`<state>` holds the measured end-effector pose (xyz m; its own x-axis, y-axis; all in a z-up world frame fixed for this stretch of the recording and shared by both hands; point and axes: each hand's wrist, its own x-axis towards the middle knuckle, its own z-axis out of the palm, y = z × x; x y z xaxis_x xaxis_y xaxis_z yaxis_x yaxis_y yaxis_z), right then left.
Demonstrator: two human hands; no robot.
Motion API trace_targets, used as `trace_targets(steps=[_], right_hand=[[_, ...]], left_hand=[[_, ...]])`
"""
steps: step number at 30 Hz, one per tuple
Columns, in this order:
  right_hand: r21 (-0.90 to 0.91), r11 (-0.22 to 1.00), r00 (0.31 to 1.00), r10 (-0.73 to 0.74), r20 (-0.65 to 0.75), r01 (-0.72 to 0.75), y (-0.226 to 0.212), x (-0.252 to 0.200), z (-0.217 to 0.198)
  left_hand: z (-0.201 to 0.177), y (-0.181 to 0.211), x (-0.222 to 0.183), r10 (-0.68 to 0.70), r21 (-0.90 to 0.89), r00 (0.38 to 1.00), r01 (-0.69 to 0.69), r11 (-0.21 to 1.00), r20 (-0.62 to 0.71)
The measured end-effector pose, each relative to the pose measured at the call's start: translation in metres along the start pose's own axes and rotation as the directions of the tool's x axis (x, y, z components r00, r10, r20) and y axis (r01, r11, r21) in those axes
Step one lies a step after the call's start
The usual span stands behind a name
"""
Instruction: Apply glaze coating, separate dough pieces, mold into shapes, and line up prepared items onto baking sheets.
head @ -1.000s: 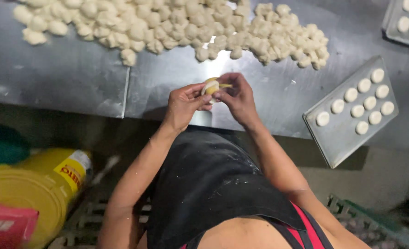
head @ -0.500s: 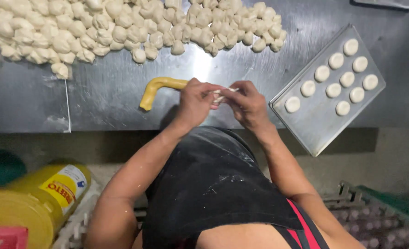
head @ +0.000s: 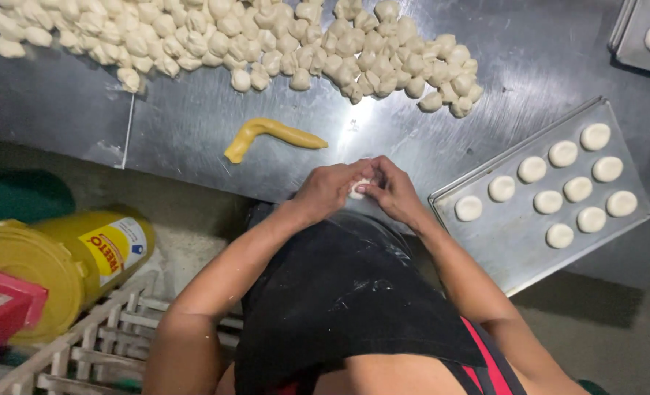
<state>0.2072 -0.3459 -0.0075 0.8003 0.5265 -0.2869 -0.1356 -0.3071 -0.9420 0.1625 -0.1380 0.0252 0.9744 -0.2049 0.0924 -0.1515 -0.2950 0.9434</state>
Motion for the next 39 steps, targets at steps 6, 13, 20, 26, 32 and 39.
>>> trace_targets(steps=[6, 13, 20, 26, 32, 39], right_hand=[[0.594, 0.771, 0.97, 0.231, 0.078, -0.231, 0.023, -0.026, 0.018], [-0.192, 0.981, 0.869, -0.1, -0.484, 0.006, -0.001, -0.017, 0.048], [-0.587, 0.776, 0.846, -0.14, -0.515, -0.229, 0.013, 0.01, 0.047], [-0.616, 0.621, 0.736, -0.092, -0.671, -0.484, 0.035, 0.047, 0.046], [-0.8, 0.334, 0.804, -0.168, -0.57, -0.498, 0.046, 0.059, 0.064], [-0.772, 0.613, 0.905, -0.215, -0.368, -0.168, 0.066, 0.001, 0.059]], left_hand=[[-0.091, -0.102, 0.018, 0.193, 0.692, 0.952, 0.028, 0.721, -0.239], [-0.166, -0.144, 0.035, -0.018, 0.605, 0.902, 0.303, 0.736, -0.43], [-0.201, -0.132, -0.006, -0.042, 0.236, 0.891, 0.165, 0.958, -0.452], [-0.235, -0.12, -0.083, -0.501, -0.603, 0.789, 0.217, 0.768, -0.354], [-0.237, -0.123, -0.103, -0.554, -0.702, 0.781, 0.221, 0.677, -0.288], [-0.214, -0.107, -0.044, -0.384, -0.636, 0.898, 0.17, 0.753, -0.215]])
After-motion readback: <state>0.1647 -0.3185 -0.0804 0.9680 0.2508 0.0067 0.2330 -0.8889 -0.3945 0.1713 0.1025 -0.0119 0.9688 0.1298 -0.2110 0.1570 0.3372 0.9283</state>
